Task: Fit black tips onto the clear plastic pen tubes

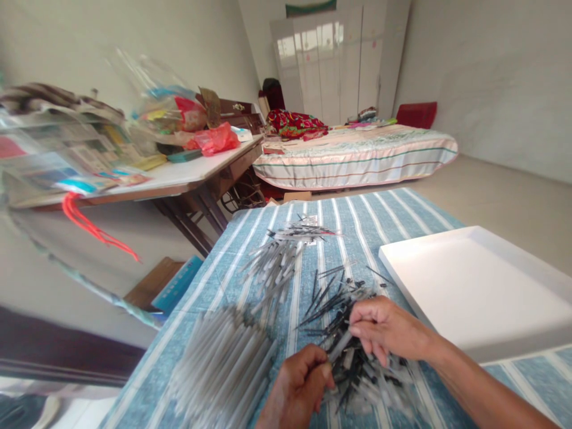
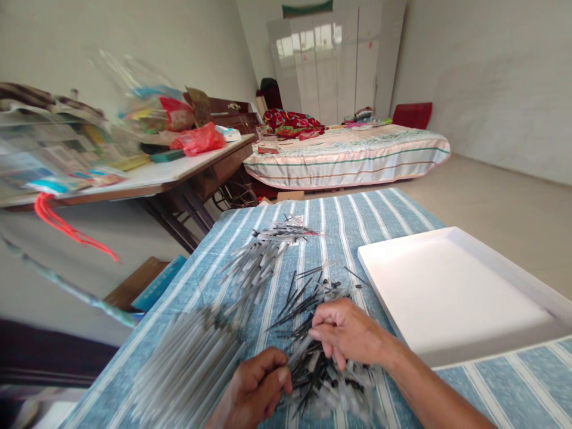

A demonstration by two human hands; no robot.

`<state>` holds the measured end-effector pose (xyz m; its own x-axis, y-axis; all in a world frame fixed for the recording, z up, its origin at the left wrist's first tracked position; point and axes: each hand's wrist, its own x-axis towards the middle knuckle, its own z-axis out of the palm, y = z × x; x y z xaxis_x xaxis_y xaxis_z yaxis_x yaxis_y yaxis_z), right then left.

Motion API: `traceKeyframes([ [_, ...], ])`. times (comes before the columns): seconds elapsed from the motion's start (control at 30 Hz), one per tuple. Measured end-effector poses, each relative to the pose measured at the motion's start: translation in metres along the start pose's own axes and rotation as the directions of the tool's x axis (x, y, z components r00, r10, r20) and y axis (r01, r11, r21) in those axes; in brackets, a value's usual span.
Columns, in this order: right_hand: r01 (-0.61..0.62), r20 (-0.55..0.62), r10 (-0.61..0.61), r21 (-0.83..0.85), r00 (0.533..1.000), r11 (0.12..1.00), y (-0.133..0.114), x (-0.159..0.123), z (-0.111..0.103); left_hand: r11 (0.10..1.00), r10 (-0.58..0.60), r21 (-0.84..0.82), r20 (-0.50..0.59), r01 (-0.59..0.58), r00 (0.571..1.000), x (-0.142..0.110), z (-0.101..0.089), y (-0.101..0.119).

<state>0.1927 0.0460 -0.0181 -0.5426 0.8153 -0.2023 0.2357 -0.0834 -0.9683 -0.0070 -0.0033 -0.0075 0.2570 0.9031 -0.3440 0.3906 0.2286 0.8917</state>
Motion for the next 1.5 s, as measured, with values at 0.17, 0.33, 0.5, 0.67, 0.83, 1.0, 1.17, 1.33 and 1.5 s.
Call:
traceKeyframes([
  [0.17, 0.029, 0.031, -0.029, 0.017, 0.999, 0.999, -0.004, -0.005, -0.008, 0.999, -0.015, 0.040, 0.043, 0.014, 0.999, -0.012, -0.015, 0.013],
  [0.33, 0.058, -0.149, -0.038, 0.133, 0.988, 0.989, -0.007, -0.007, -0.029, 0.992, -0.031, 0.124, -0.002, 0.031, 1.000, -0.028, -0.060, 0.000],
  [0.5, 0.006, -0.319, 0.010, 0.049, 0.948, 0.999, 0.002, 0.002, -0.034, 0.982, -0.005, -0.171, -0.439, -0.078, 0.899, -0.029, -0.076, -0.004],
  [0.67, 0.034, -0.295, -0.074, -0.140, 0.952, 0.990, -0.010, 0.000, 0.006, 0.648, -0.020, -0.685, -0.453, -0.334, 0.891, -0.013, -0.030, 0.019],
  [0.83, 0.193, -0.099, -0.239, -0.340, 0.966, 0.920, -0.028, -0.011, 0.050, 0.480, 0.017, -0.820, -0.346, -0.312, 0.938, -0.003, 0.014, 0.035],
  [1.0, 0.231, -0.126, -0.296, -0.373, 0.947, 0.898, -0.022, -0.010, 0.064, 0.395, 0.050, -0.848, -0.363, -0.352, 0.930, 0.001, 0.034, 0.040],
  [1.17, 0.143, -0.034, -0.162, -0.316, 0.986, 0.938, -0.020, -0.017, 0.076, 0.471, -0.029, -0.736, -0.563, -0.486, 0.826, 0.006, 0.016, 0.049],
  [1.33, 0.264, 0.077, -0.267, -0.558, 0.961, 0.787, -0.009, -0.022, 0.072, 0.697, 0.064, -0.237, -0.919, -0.677, 0.388, -0.010, -0.063, 0.051],
  [1.5, 0.072, -0.175, -0.384, -0.832, 0.906, 0.550, 0.006, -0.005, 0.035, 0.839, 0.362, 0.532, -0.708, 0.119, 0.607, -0.032, -0.100, 0.015],
])
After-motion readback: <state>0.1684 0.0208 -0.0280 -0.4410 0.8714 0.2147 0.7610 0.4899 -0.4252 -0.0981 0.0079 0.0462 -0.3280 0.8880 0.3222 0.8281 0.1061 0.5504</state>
